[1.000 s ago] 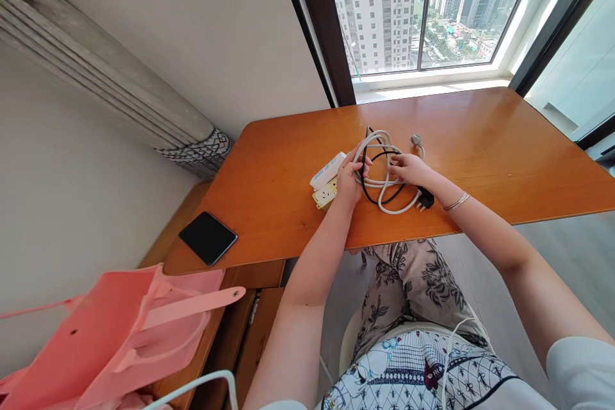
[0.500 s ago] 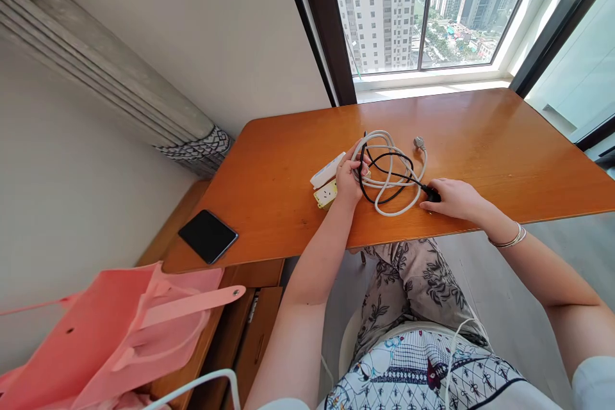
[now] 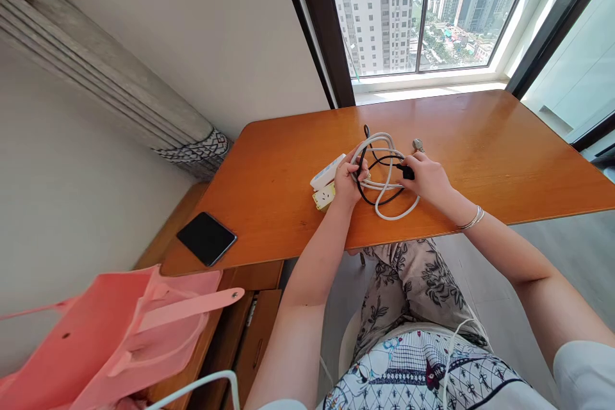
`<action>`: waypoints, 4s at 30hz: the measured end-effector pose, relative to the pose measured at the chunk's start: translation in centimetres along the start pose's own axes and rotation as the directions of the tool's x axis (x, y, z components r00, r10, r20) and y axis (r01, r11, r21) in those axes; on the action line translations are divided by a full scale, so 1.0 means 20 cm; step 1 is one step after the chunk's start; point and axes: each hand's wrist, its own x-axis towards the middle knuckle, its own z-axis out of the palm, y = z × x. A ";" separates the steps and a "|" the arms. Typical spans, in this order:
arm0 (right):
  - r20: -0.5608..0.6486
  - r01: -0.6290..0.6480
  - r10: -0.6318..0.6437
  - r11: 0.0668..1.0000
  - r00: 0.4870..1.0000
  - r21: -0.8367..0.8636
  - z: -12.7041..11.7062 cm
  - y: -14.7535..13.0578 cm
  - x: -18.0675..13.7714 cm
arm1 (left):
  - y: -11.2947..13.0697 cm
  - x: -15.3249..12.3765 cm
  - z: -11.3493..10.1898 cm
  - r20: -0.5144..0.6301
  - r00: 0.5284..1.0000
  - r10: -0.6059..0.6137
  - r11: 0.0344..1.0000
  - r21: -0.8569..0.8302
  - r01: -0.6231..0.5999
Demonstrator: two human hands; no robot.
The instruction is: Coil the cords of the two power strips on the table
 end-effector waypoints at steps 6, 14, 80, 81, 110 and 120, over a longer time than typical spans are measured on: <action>0.039 0.026 -0.031 0.990 0.999 0.142 0.15 -0.02 0.10 | 0.01 0.00 0.00 0.017 1.000 -0.003 0.999 -0.046 0.004; -0.073 0.026 -0.007 0.963 0.997 0.267 0.25 0.08 0.13 | 0.01 -0.01 0.01 0.045 0.999 -0.006 0.998 -0.061 0.009; -0.154 -0.117 0.305 0.711 0.940 0.693 0.26 0.46 0.45 | -0.01 0.03 0.00 -0.235 0.971 0.031 0.993 0.116 -0.004; -0.132 -0.114 0.264 0.744 0.956 0.658 0.26 0.45 0.45 | -0.01 0.03 0.00 -0.236 0.971 0.031 0.992 0.122 -0.002; 0.241 -0.187 -0.064 0.452 0.968 0.872 0.19 -0.27 0.29 | -0.06 0.04 0.00 -0.166 0.978 0.124 0.986 0.134 -0.102; -0.085 0.164 -0.236 0.340 0.968 0.926 -0.06 -0.10 -0.06 | 0.00 0.07 -0.02 -0.373 0.928 -0.005 1.000 -0.015 -0.001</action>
